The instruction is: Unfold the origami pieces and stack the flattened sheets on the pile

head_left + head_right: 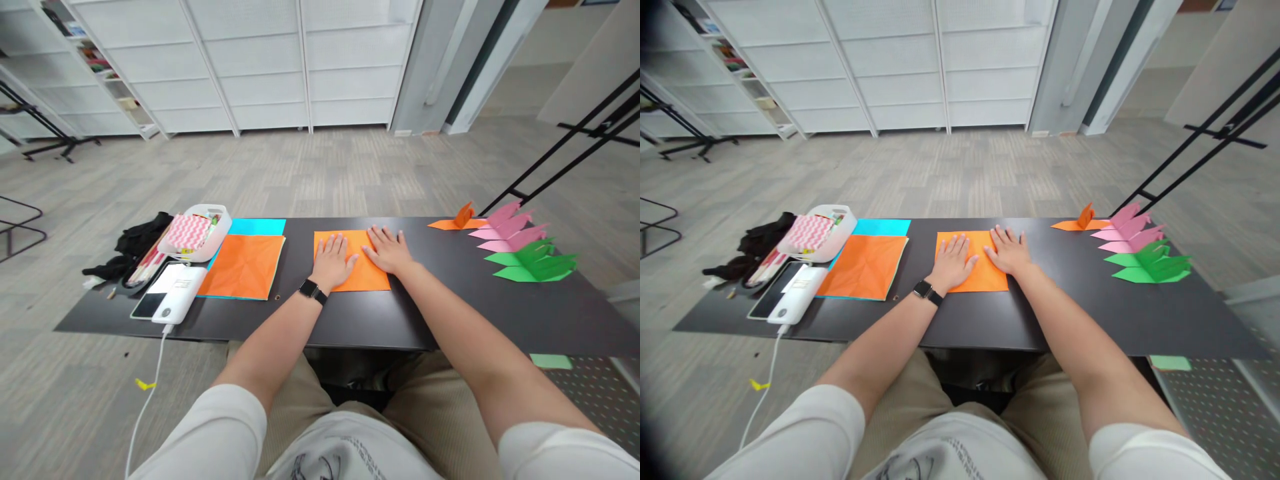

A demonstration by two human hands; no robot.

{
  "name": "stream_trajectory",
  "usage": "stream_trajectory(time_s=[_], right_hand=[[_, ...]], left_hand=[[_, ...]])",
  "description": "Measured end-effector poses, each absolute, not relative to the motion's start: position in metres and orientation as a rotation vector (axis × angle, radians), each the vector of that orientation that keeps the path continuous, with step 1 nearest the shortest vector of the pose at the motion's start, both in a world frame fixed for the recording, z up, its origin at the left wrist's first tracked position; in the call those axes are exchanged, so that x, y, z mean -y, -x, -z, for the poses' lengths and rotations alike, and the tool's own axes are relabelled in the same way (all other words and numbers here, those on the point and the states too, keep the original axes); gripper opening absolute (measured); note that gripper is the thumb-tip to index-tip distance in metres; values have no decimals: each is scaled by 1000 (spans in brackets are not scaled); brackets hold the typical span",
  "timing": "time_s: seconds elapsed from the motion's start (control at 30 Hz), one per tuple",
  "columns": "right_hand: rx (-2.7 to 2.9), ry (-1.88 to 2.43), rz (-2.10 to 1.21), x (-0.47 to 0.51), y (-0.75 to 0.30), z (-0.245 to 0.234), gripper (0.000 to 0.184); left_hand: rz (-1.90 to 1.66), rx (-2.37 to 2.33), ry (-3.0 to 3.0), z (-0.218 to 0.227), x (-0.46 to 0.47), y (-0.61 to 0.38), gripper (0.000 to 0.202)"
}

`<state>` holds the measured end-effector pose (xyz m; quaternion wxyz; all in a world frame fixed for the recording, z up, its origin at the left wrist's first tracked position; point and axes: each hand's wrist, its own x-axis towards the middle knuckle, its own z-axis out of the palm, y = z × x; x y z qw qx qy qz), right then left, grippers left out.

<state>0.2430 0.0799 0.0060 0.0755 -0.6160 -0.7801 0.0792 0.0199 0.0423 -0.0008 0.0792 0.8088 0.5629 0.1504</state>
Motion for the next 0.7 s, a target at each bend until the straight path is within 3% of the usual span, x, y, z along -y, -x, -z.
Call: stream_trajectory(time_s=[0.17,0.3,0.7], right_hand=[[2095,1974,-178,-97,-256,-13,76],[2418,1620,-216,-79,-230,-12,74],[2519,1717,-134,-59,-213,1,77]], left_hand=[[-418,-1720,-2435,0,-41,-21,75],[-415,-1728,-2447,-1,-40,-20,70],[-275,-1864,-2384,-5,-59,5,70]])
